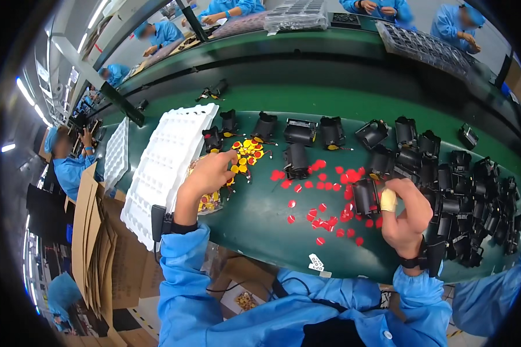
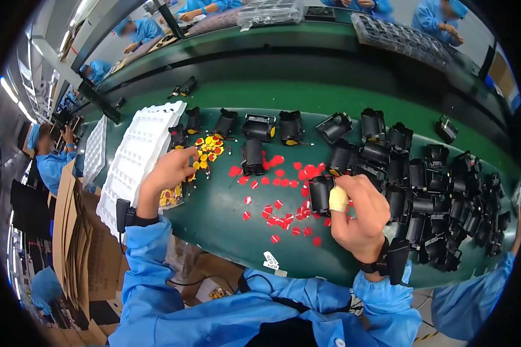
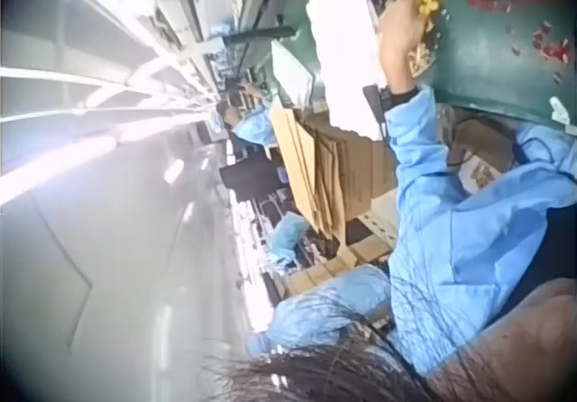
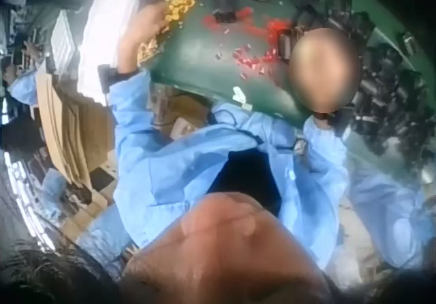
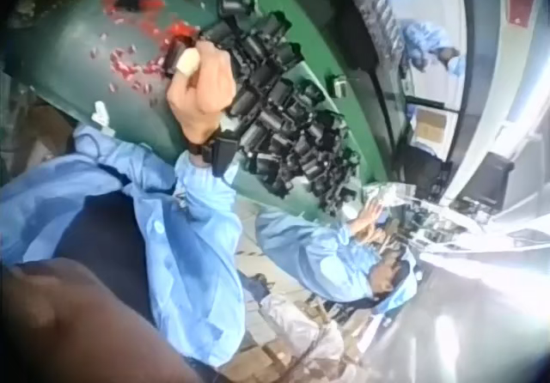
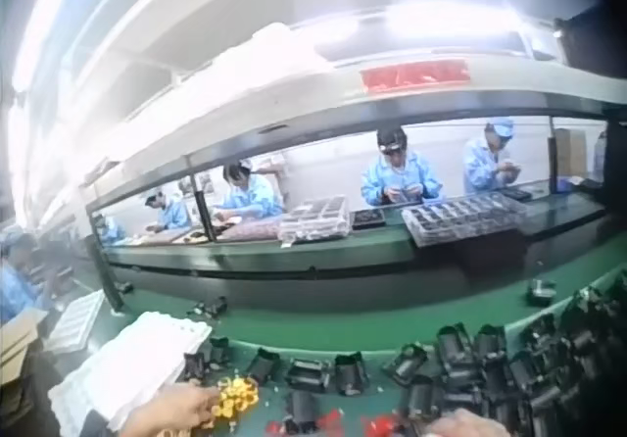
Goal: Assembling small plastic and rubber components at a factory assembly line workbench.
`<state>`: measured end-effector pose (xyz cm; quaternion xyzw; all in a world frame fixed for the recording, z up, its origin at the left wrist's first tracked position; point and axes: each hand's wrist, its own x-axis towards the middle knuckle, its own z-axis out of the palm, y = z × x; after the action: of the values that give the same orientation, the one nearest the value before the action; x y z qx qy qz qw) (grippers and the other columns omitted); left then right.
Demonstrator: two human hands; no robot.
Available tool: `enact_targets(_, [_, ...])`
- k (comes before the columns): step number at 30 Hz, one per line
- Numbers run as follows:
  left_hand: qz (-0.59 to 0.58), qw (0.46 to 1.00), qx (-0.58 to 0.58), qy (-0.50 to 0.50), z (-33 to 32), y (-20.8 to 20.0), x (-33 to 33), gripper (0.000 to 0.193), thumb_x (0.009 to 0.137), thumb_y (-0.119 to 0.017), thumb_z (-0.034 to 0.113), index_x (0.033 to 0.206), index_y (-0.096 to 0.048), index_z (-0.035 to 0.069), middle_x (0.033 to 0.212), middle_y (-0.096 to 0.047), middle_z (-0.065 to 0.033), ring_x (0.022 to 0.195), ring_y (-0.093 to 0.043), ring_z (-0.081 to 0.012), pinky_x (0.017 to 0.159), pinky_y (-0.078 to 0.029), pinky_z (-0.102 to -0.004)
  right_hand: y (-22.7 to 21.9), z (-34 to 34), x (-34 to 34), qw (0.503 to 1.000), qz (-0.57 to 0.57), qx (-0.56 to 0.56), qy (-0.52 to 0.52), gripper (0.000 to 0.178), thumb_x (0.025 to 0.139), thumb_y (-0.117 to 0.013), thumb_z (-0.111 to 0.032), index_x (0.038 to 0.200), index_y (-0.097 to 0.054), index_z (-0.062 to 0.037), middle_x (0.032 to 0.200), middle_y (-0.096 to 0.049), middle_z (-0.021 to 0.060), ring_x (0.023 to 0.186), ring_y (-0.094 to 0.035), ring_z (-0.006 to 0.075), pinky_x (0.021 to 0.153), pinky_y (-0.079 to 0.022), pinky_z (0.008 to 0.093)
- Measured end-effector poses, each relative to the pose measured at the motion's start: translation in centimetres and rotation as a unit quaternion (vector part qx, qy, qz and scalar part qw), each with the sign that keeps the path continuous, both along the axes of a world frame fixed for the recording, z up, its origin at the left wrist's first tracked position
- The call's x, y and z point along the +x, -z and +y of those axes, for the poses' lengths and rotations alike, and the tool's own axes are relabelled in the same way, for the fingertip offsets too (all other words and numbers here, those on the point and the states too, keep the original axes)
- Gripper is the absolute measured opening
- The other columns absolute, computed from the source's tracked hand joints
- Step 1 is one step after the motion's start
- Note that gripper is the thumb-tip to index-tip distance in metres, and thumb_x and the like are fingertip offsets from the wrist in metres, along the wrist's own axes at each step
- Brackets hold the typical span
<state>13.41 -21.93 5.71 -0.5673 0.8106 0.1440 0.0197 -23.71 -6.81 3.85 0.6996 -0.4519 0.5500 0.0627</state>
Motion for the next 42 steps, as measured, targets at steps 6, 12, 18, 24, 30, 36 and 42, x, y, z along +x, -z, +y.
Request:
enact_targets(6, [-0.010, 0.994, -0.069, 0.082, 0.7, 0.1, -0.4, 0.021, 0.081, -0.070, 0.013, 0.088, -0.053, 0.003, 0.070, -0.062, -0.0145, 0.073, -0.061, -0.0393, 0.066, -0.045, -0.0494, -0.5, 0.3, -0.5, 1.000, -0.019, -0.017, 0.006, 0.031, 0.062, -0.063, 0.013, 0.092, -0.063, 0.0064, 0.074, -0.060, 0.0156, 0.061, -0.059, 0.0289, 0.054, -0.046, 0.0330])
enact_targets(12, [0.303, 0.914, -0.118, 0.243, 8.1, -3.4, -9.8, 0.016, 0.076, -0.065, -0.003, 0.090, -0.062, 0.002, 0.070, -0.061, -0.0112, 0.062, -0.064, -0.0245, 0.053, -0.048, -0.0337, -0.6, 1.0, 0.2, 0.970, -0.111, 0.150, -0.157, 0.029, 0.077, -0.069, -0.002, 0.105, -0.064, 0.0043, 0.082, -0.065, 0.0139, 0.066, -0.064, 0.0257, 0.060, -0.051, 0.0323])
enact_targets(18, [0.467, 0.839, 0.039, 0.278, 8.1, 0.0, -19.2, 0.018, 0.079, -0.069, -0.002, 0.097, -0.067, -0.002, 0.074, -0.064, -0.0072, 0.059, -0.061, -0.0139, 0.053, -0.046, -0.0271, 0.3, 1.5, -1.6, 0.968, -0.037, 0.187, -0.164, 0.024, 0.082, -0.068, -0.001, 0.105, -0.063, 0.0031, 0.087, -0.064, 0.0146, 0.073, -0.063, 0.0299, 0.064, -0.051, 0.0346])
enact_targets(24, [0.609, 0.688, 0.381, 0.105, 8.7, 1.9, -20.1, 0.013, 0.096, -0.060, 0.004, 0.104, -0.063, -0.006, 0.078, -0.066, -0.0105, 0.061, -0.063, -0.0130, 0.053, -0.050, -0.0239, 0.2, 2.0, -2.3, 0.947, -0.098, 0.256, -0.167, 0.017, 0.084, -0.067, -0.002, 0.100, -0.063, 0.0020, 0.084, -0.064, 0.0126, 0.070, -0.063, 0.0249, 0.061, -0.049, 0.0314])
enact_targets(30, [0.604, 0.697, 0.376, 0.092, 9.9, 1.5, -20.3, 0.018, 0.103, -0.052, 0.016, 0.106, -0.059, -0.001, 0.073, -0.063, -0.0054, 0.056, -0.052, -0.0051, 0.049, -0.038, -0.0202, 0.9, 2.6, -1.3, 0.909, -0.228, 0.292, -0.191, 0.010, 0.091, -0.064, -0.007, 0.095, -0.062, 0.0021, 0.077, -0.064, 0.0083, 0.060, -0.060, 0.0159, 0.054, -0.046, 0.0272])
enact_targets(36, [0.629, 0.661, 0.389, 0.128, 9.9, 2.3, -20.3, 0.020, 0.104, -0.047, 0.015, 0.110, -0.056, -0.002, 0.080, -0.064, -0.0063, 0.061, -0.054, -0.0059, 0.054, -0.042, -0.0201, 0.5, 2.1, -1.7, 0.693, -0.525, 0.408, -0.279, 0.015, 0.094, -0.058, -0.011, 0.088, -0.065, 0.0008, 0.067, -0.062, 0.0055, 0.050, -0.054, 0.0094, 0.044, -0.035, 0.0220])
enact_targets(42, [0.628, 0.682, 0.358, 0.112, 10.5, 2.4, -20.2, 0.014, 0.101, -0.048, 0.007, 0.108, -0.058, -0.002, 0.075, -0.064, -0.0038, 0.059, -0.054, -0.0045, 0.050, -0.041, -0.0205, 0.6, 2.2, -0.7, 0.737, -0.494, 0.396, -0.235, 0.015, 0.094, -0.058, -0.011, 0.089, -0.065, 0.0015, 0.067, -0.063, 0.0073, 0.049, -0.054, 0.0100, 0.043, -0.035, 0.0219])
